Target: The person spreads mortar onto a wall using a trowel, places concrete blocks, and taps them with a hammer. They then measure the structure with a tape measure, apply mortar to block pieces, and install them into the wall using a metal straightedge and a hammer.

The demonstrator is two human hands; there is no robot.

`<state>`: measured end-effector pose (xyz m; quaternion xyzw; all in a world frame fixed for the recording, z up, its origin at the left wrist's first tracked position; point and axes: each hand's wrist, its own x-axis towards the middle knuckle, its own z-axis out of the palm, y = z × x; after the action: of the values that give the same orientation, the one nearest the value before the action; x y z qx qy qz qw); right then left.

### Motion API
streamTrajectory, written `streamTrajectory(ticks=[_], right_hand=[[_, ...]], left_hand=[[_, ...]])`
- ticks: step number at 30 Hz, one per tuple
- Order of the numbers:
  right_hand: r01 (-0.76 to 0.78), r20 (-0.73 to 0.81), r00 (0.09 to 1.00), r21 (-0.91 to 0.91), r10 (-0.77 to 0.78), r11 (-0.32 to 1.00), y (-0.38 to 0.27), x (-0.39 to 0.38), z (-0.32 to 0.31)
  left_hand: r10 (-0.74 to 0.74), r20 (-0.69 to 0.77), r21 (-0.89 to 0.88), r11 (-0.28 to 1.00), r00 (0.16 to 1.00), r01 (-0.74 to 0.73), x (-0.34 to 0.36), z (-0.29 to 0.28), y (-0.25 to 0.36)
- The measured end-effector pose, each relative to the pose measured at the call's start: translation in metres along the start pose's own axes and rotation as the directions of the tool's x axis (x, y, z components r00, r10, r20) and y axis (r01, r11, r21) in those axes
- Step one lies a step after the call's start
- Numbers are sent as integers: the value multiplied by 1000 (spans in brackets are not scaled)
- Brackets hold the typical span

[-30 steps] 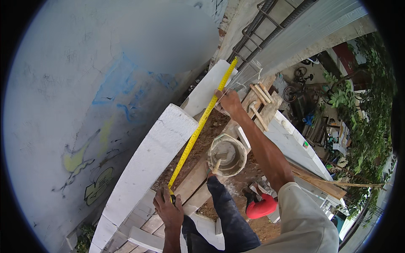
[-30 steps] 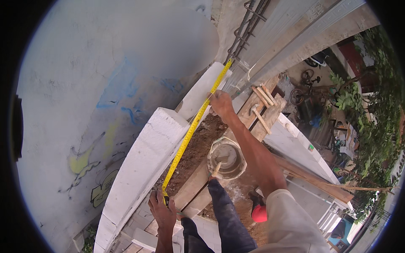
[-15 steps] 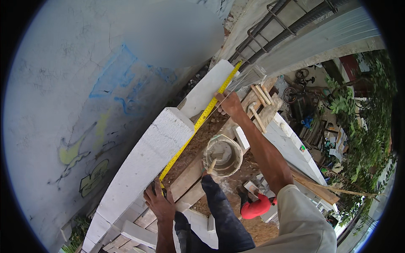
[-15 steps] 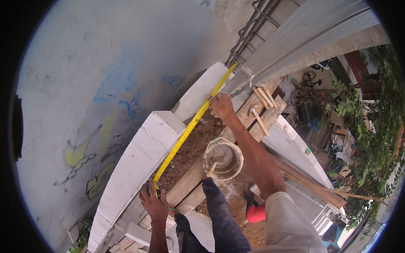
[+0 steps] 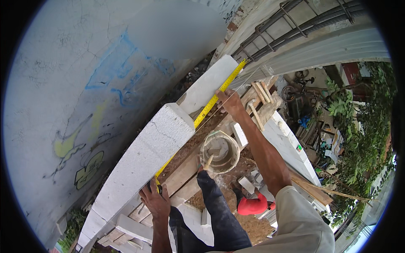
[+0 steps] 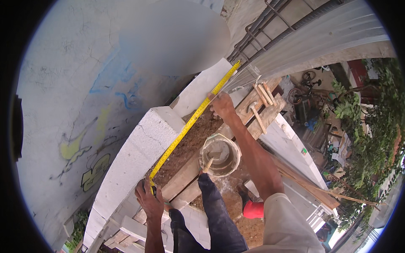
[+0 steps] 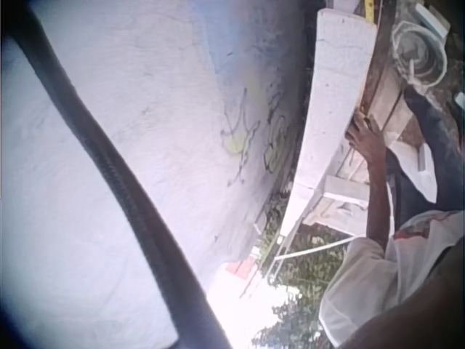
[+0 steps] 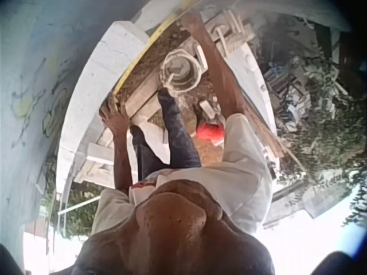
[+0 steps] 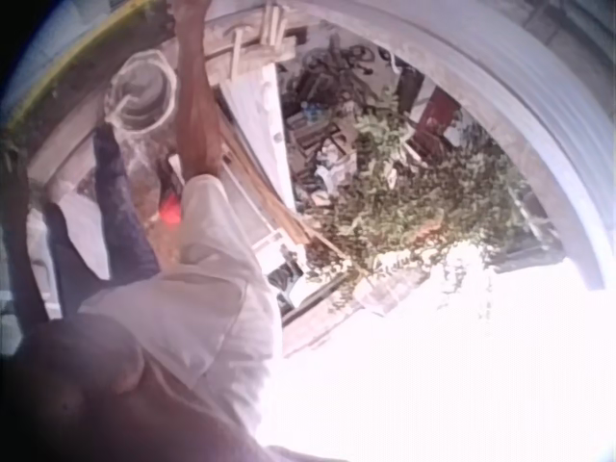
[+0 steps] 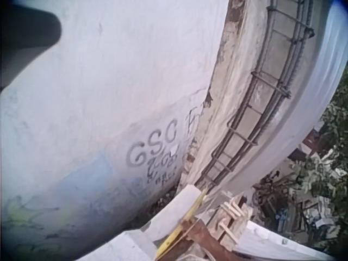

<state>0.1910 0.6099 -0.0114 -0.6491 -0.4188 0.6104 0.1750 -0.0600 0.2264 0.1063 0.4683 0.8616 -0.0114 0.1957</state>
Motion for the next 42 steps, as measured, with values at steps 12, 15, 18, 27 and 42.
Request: streamTrajectory(ticks=[12,15,18,27,42], right_hand=[[34,-20,999,48,-33,998,3,-5,-1],[53,-23,998,58,-52,997,8,-4,-1],[39,-5,999,64,-38,997,9,-6,1],[99,-9,995,103,-98,990,14,-1,1],[76,-53,996,100,-71,992,7,-8,0]], left_hand=[[-26,22,-13,1000,999,26,4,2,-1],[-23,31,-23,999,999,23,7,7,-5],[-10,16,5,1000,1000,10,6,9,-10],[-71,40,-34,997,997,73,8,7,-6],[133,-49,-31,990,990,-135,12,7,-2]])
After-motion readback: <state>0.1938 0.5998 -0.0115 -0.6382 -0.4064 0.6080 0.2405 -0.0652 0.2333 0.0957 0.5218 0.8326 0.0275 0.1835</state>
